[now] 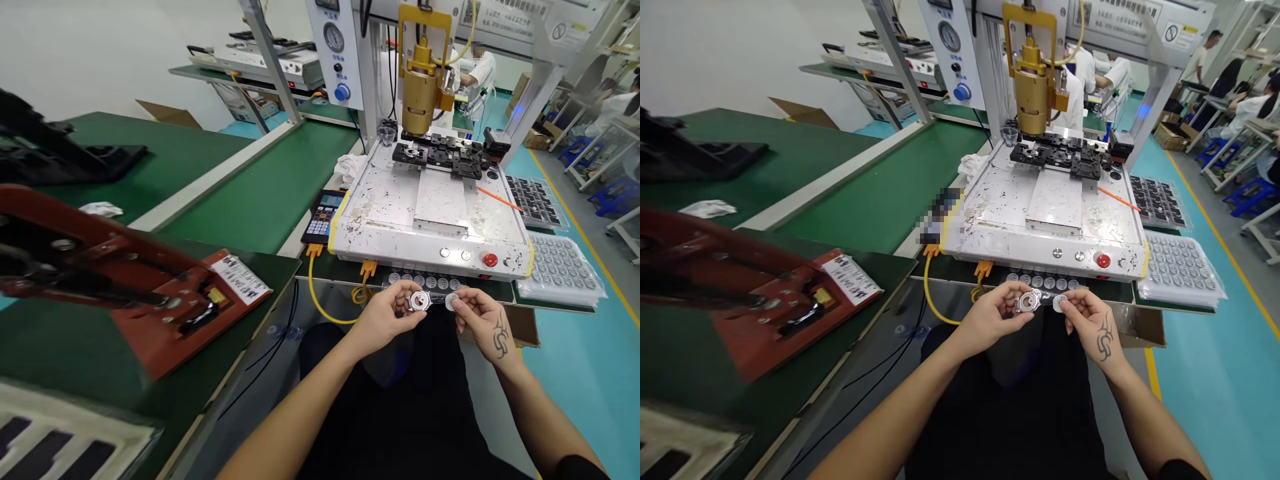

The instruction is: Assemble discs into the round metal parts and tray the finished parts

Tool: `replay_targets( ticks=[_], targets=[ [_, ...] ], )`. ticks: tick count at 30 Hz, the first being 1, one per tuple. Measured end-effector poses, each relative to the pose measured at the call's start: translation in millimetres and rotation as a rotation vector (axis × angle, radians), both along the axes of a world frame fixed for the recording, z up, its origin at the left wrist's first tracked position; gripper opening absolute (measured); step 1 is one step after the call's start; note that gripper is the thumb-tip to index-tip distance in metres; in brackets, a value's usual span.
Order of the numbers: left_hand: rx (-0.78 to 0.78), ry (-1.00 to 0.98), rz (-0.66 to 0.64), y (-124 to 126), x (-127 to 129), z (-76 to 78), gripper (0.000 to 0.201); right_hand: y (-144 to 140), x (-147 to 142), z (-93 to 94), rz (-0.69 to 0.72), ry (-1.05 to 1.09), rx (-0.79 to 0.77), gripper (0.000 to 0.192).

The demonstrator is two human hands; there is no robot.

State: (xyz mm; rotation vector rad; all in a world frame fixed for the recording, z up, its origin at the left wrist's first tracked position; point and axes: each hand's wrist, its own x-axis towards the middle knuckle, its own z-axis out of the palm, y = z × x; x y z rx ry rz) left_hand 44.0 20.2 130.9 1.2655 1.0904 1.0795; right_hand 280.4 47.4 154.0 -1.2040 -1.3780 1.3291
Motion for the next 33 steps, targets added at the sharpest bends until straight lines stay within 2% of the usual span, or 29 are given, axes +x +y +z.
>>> replay_targets(
  ticks=[3, 6, 11, 15, 20, 29, 33],
  targets=[
    [-0.153, -0.29, 0.049, -18, -4, 7.8, 0.051, 1, -12, 1.2, 0.064, 0.092, -0.099, 0.038],
    [-0.241, -0.47, 0.093, -30, -6, 13.7, 0.057, 2, -19, -3.7, 0.138, 0.149, -0.147, 0.035],
    [-0.307, -0.546, 0.161, -44, -6, 23.5, 0.064, -1, -22, -4.6, 0.247, 0.195, -0.191, 0.03],
    [-0.317, -0.629, 0.159, -52, -7, 29.0, 0.054, -5, -25, 6.9, 0.316, 0.237, -0.31, 0.033],
    [-0.286, -0.618, 0.139, -59, -11, 32.5, 0.049, -7, -27, 16.0, 0.356, 0.229, -0.35, 0.039],
    [-0.254, -0.577, 0.141, -66, -13, 38.4, 0.046, -8, -24, 12.2, 0.443, 0.097, -0.305, 0.036],
    [-0.249, -0.579, 0.148, -69, -11, 40.2, 0.049, -7, -30, 22.1, 0.437, -0.036, -0.068, 0.03]
  ],
)
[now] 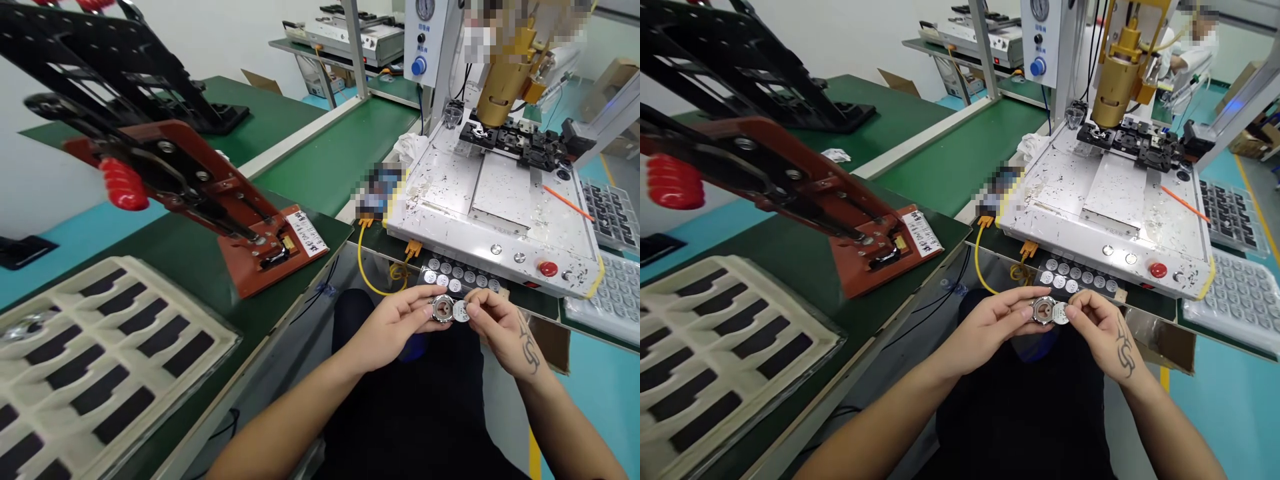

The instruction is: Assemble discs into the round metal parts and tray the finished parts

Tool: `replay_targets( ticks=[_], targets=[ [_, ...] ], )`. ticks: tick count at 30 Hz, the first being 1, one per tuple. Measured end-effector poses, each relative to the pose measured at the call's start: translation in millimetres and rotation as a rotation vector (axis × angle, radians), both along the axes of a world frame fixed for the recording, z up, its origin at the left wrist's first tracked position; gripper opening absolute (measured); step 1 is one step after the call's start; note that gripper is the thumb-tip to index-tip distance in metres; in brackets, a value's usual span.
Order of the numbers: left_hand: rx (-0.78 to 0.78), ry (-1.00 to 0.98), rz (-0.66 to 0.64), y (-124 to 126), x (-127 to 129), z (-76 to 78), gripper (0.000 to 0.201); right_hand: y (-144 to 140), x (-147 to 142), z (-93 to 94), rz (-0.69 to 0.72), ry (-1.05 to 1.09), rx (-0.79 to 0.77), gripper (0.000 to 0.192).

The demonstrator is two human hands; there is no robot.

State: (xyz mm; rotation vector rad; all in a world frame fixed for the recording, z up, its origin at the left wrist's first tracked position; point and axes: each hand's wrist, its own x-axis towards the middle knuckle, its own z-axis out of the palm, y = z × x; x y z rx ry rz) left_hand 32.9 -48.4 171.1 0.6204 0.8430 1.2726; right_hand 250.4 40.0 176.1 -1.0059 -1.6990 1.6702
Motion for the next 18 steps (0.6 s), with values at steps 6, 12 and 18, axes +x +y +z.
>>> replay_targets(
  ticks=[6, 12, 18],
  targets=[
    [0.047, 0.023, 0.007, -1, 4, 0.5, 0.047, -5, -13, 9.7, 0.053, -0.029, 0.199, 0.022],
    [0.088, 0.056, 0.004, -3, 8, -0.7, 0.045, -10, -19, 7.1, 0.051, -0.051, 0.239, 0.022],
    [0.108, 0.125, 0.014, -5, 8, 1.3, 0.044, -10, -20, 6.1, 0.047, -0.039, 0.232, 0.022]
  ],
)
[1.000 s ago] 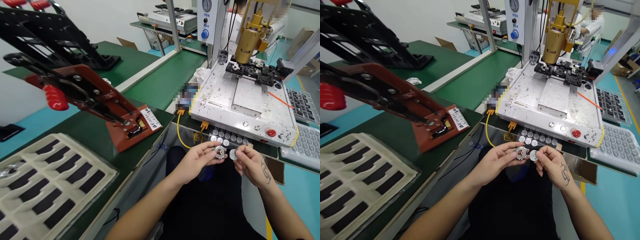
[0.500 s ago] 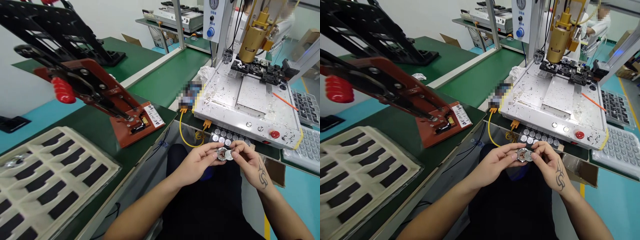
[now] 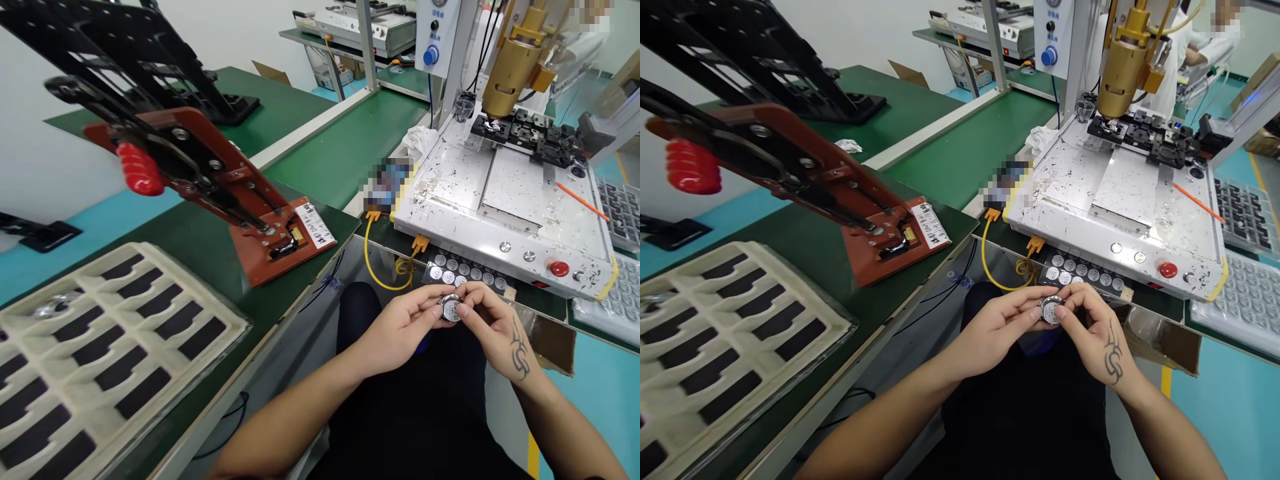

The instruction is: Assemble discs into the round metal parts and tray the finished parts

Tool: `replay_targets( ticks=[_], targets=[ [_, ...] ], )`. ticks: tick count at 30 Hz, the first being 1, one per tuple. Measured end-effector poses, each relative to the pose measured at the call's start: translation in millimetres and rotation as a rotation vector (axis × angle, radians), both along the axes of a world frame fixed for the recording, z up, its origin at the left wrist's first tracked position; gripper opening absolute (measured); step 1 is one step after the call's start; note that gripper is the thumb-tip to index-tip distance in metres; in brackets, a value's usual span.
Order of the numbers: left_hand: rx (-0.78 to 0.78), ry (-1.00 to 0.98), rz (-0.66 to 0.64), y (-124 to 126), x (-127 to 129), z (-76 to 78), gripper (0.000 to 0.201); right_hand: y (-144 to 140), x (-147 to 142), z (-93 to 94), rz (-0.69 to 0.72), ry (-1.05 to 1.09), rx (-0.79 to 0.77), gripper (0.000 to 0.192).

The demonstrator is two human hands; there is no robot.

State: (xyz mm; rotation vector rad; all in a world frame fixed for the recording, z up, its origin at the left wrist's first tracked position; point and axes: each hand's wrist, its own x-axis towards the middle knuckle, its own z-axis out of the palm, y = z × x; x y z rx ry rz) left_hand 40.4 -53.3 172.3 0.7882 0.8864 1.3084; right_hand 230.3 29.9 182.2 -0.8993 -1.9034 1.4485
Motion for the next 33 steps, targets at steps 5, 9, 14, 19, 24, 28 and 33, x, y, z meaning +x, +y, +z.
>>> replay_targets(
  ticks=[5, 9, 14, 19, 24, 28, 33],
  targets=[
    [0.011, 0.056, -0.009, -1, 0, 2.9, 0.041, 0, 0, -0.3, -0.008, -0.001, 0.001, 0.023],
    [0.008, 0.113, -0.013, -1, 0, 4.4, 0.04, -1, -1, -1.5, -0.015, 0.004, 0.017, 0.023],
    [0.025, 0.146, -0.008, -2, 1, 3.6, 0.038, -1, -1, -3.7, -0.024, -0.005, 0.09, 0.02],
    [0.044, 0.315, 0.044, -3, 6, -1.3, 0.038, -4, -3, -6.5, -0.056, -0.068, 0.27, 0.017],
    [0.093, 0.481, 0.116, -3, 9, -9.1, 0.041, -2, -1, -13.4, -0.128, -0.164, 0.456, 0.014],
    [0.12, 0.597, 0.04, -1, 0, -5.4, 0.051, 5, 0, -14.7, 0.049, -0.186, 0.54, 0.021],
    [0.115, 0.465, 0.091, 3, -8, 3.8, 0.059, 13, -7, -10.8, 0.007, -0.064, 0.36, 0.01]
  ],
)
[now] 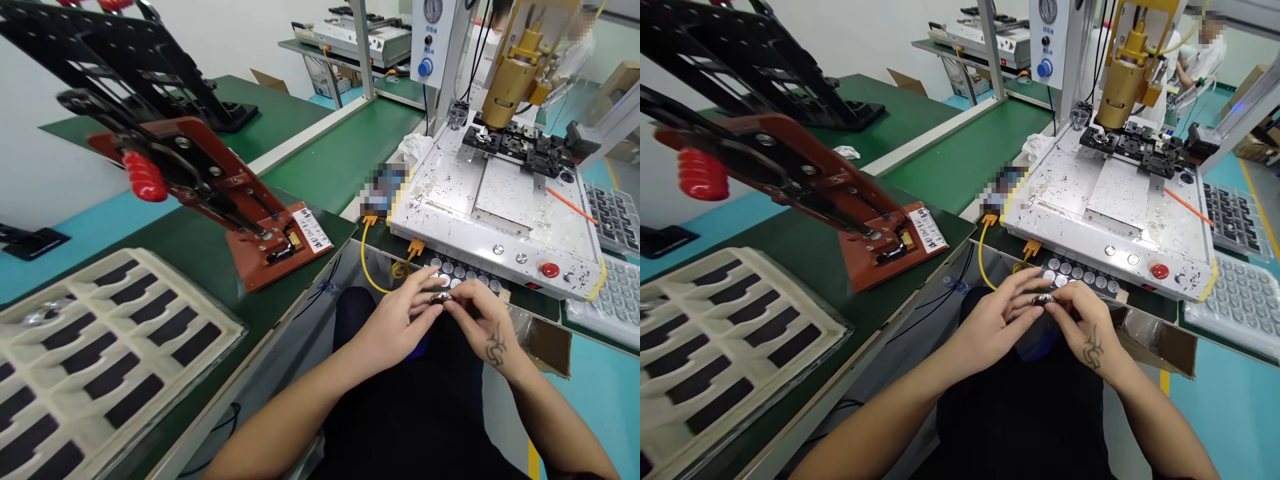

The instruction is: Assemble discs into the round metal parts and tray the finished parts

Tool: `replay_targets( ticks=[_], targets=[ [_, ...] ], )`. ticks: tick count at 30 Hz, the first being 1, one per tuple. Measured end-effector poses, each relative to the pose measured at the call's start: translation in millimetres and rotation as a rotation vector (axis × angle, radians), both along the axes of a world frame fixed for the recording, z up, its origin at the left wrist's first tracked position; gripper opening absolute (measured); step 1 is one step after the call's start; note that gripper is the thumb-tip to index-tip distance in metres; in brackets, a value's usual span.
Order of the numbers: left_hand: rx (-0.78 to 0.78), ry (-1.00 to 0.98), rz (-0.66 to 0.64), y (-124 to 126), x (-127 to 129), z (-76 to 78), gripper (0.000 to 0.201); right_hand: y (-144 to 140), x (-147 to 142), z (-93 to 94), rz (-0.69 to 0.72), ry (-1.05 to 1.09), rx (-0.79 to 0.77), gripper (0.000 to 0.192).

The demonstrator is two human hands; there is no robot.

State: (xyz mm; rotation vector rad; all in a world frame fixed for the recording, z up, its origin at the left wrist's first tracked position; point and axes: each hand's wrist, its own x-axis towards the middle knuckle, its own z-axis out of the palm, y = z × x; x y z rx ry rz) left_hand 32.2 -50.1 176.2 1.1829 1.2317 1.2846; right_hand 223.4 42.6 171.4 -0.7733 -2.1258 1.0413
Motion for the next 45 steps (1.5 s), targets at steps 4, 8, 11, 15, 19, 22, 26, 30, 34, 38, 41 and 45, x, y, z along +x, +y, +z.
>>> replay_targets(
  ticks=[4, 8, 11, 15, 19, 22, 26, 30, 34, 38, 41, 45],
  targets=[
    [-0.049, -0.16, 0.135, 3, 3, -0.1, 0.045, -2, -11, -2.3, -0.09, 0.181, -0.463, 0.029],
    [-0.094, -0.189, 0.144, 0, 5, 1.4, 0.025, -10, -20, -3.4, -0.065, 0.221, -0.612, 0.036],
    [-0.091, -0.159, 0.15, -4, 3, 5.0, 0.027, -15, -22, -1.4, -0.07, 0.233, -0.605, 0.037],
    [-0.078, -0.067, 0.157, -7, 1, 7.8, 0.028, -17, -22, -1.2, -0.059, 0.202, -0.569, 0.036],
    [-0.068, 0.006, 0.166, -8, -2, 9.4, 0.02, -8, -19, -1.3, 0.045, 0.138, -0.361, 0.037],
    [-0.048, 0.089, 0.179, -8, -4, 12.8, 0.016, 5, -15, 5.4, 0.219, 0.01, -0.002, 0.045],
    [-0.022, 0.225, 0.225, -12, -8, 19.7, 0.013, 16, -16, 17.2, 0.39, -0.099, 0.325, 0.053],
    [0.004, 0.318, 0.155, -25, -24, 35.4, 0.019, 21, -26, 18.6, 0.447, -0.092, 0.491, 0.063],
    [0.153, 0.584, 0.213, -42, -70, 78.8, 0.037, 27, -45, 21.0, 0.403, 0.014, 0.558, 0.058],
    [0.61, 0.941, 0.685, -43, -141, 122.6, 0.021, 28, -63, 34.5, 0.324, 0.113, 0.532, 0.045],
    [0.736, 1.222, 0.644, -32, -189, 126.7, 0.033, 27, -69, 42.0, 0.301, 0.128, 0.448, 0.035],
    [0.615, 1.338, 0.444, -22, -209, 117.2, 0.052, 29, -73, 42.6, 0.28, 0.137, 0.399, 0.035]
  ],
)
